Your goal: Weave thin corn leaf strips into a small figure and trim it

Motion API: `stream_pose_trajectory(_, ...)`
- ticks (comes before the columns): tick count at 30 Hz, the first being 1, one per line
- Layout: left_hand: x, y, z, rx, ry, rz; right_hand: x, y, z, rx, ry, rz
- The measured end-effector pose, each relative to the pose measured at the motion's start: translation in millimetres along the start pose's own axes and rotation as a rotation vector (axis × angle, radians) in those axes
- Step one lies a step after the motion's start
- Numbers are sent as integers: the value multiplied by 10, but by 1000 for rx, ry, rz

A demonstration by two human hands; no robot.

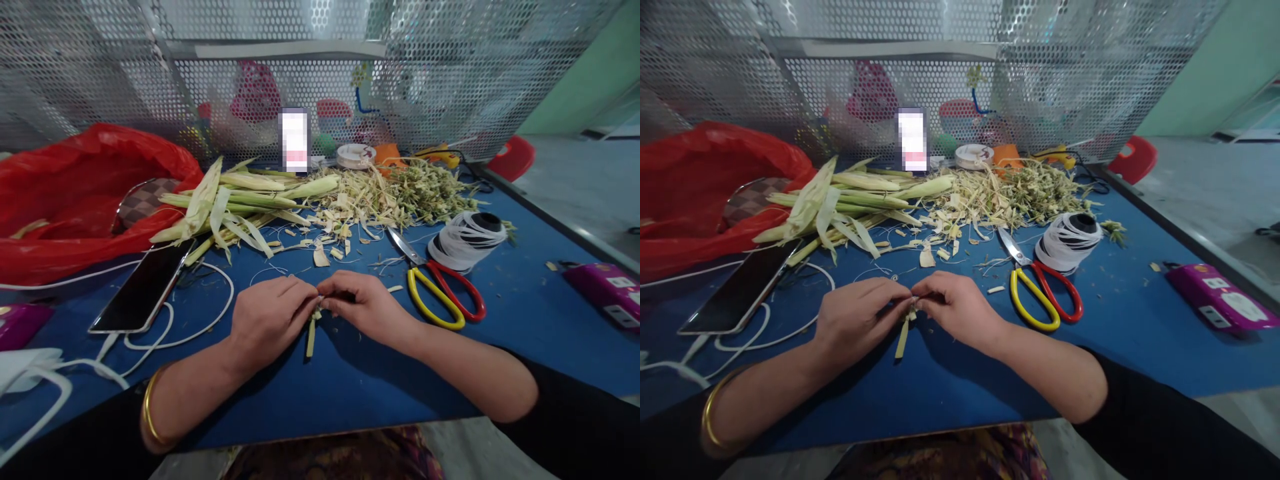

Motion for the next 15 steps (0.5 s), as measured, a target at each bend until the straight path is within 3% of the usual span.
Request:
stream_pose_trajectory(6, 14, 18, -13, 16, 9, 5, -2, -11, -38, 41, -30, 22)
stream_pose_trajectory(15, 33, -4, -54, 37, 0, 6, 45, 7, -140, 79, -290, 216)
Point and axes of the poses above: each hand's wrist, its own y-axis away from the middle knuckle, its own z-axis out of the palm, x = y × z, the point moved 5 cm from there along -y, towards the middle knuckle, and after that the axes turned 15 degrees about y, right-handed, at the moved point
